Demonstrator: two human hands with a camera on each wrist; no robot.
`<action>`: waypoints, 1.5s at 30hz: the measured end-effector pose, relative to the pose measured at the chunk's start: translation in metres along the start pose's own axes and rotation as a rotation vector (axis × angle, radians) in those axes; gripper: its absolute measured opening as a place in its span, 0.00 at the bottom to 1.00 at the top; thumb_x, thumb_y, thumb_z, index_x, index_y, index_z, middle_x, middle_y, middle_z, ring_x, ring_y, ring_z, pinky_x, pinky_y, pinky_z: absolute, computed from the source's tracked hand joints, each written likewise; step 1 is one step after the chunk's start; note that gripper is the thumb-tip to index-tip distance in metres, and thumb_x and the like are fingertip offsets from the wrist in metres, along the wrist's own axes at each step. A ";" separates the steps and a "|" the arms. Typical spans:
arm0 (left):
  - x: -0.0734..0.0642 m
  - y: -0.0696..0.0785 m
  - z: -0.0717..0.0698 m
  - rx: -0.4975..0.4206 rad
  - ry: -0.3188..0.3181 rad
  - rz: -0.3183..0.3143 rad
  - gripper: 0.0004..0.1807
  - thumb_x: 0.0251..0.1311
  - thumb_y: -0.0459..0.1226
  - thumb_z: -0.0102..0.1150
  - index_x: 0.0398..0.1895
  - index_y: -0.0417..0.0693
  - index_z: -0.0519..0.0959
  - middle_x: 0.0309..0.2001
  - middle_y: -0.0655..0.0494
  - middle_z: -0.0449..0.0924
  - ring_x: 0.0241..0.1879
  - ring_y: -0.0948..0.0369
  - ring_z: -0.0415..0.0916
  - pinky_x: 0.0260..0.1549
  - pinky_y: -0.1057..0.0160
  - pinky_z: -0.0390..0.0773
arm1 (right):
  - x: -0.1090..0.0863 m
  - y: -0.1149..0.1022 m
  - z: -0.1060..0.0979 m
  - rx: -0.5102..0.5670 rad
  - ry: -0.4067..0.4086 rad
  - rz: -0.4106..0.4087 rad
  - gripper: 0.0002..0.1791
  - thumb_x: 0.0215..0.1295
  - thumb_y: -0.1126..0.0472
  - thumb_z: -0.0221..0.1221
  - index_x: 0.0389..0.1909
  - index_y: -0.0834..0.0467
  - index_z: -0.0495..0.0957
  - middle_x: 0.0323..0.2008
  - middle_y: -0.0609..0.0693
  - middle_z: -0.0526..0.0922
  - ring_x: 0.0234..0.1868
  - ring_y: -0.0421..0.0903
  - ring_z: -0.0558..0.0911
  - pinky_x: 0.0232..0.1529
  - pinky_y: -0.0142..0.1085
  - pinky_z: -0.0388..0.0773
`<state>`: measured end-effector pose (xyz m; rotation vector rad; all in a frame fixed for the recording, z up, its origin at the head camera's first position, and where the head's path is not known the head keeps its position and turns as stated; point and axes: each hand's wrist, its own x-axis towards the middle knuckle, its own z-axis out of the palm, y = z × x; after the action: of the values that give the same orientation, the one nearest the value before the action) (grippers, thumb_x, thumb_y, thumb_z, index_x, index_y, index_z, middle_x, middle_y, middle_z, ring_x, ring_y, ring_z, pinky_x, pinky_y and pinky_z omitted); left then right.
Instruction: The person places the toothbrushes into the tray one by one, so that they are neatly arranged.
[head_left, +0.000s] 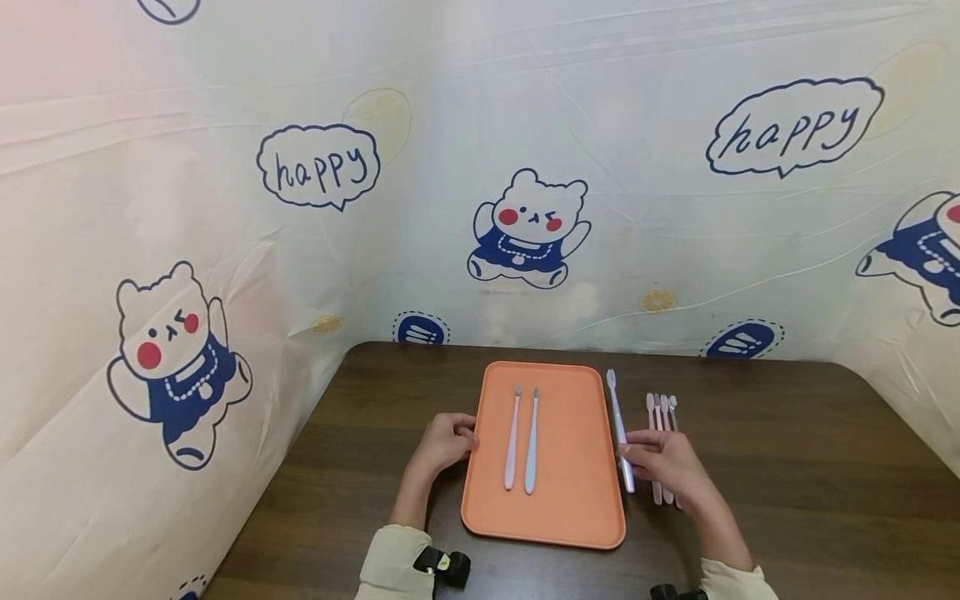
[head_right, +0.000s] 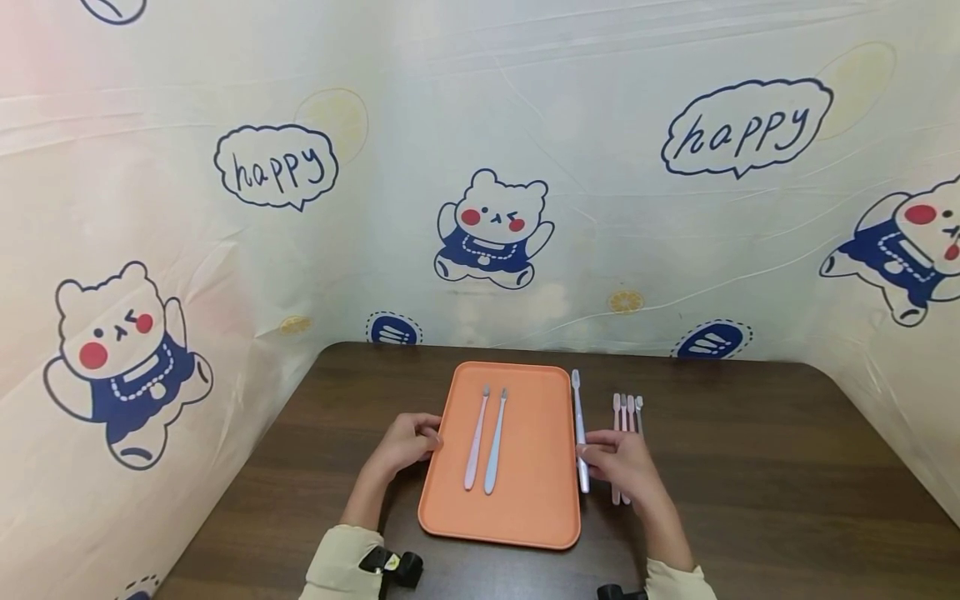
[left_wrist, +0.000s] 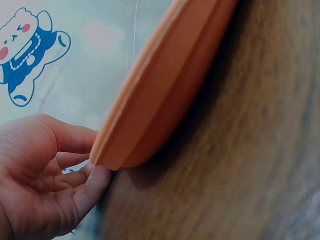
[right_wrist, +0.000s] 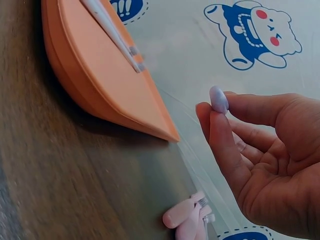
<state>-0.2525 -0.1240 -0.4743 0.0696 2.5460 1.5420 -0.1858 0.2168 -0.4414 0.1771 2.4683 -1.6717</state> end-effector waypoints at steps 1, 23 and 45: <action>0.000 0.000 0.000 -0.001 0.000 0.002 0.22 0.56 0.25 0.61 0.56 0.30 0.80 0.34 0.45 0.83 0.30 0.63 0.77 0.31 0.63 0.83 | 0.000 0.000 0.001 0.000 0.000 -0.001 0.23 0.71 0.63 0.59 0.59 0.76 0.75 0.51 0.68 0.85 0.46 0.47 0.87 0.48 0.44 0.86; 0.000 -0.003 0.000 0.011 -0.003 -0.008 0.22 0.56 0.26 0.62 0.56 0.31 0.80 0.35 0.45 0.83 0.30 0.62 0.77 0.31 0.63 0.82 | 0.006 0.000 0.024 0.081 -0.029 -0.058 0.22 0.68 0.68 0.60 0.57 0.80 0.74 0.49 0.71 0.85 0.42 0.45 0.87 0.42 0.40 0.87; 0.002 -0.001 0.000 0.013 0.002 -0.002 0.22 0.56 0.25 0.62 0.56 0.31 0.80 0.34 0.45 0.83 0.29 0.62 0.77 0.32 0.61 0.84 | 0.008 -0.004 0.036 0.070 -0.027 -0.031 0.20 0.67 0.66 0.62 0.54 0.77 0.78 0.43 0.65 0.88 0.36 0.42 0.85 0.37 0.36 0.86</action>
<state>-0.2546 -0.1241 -0.4760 0.0675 2.5568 1.5253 -0.1924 0.1823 -0.4522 0.1239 2.4069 -1.7616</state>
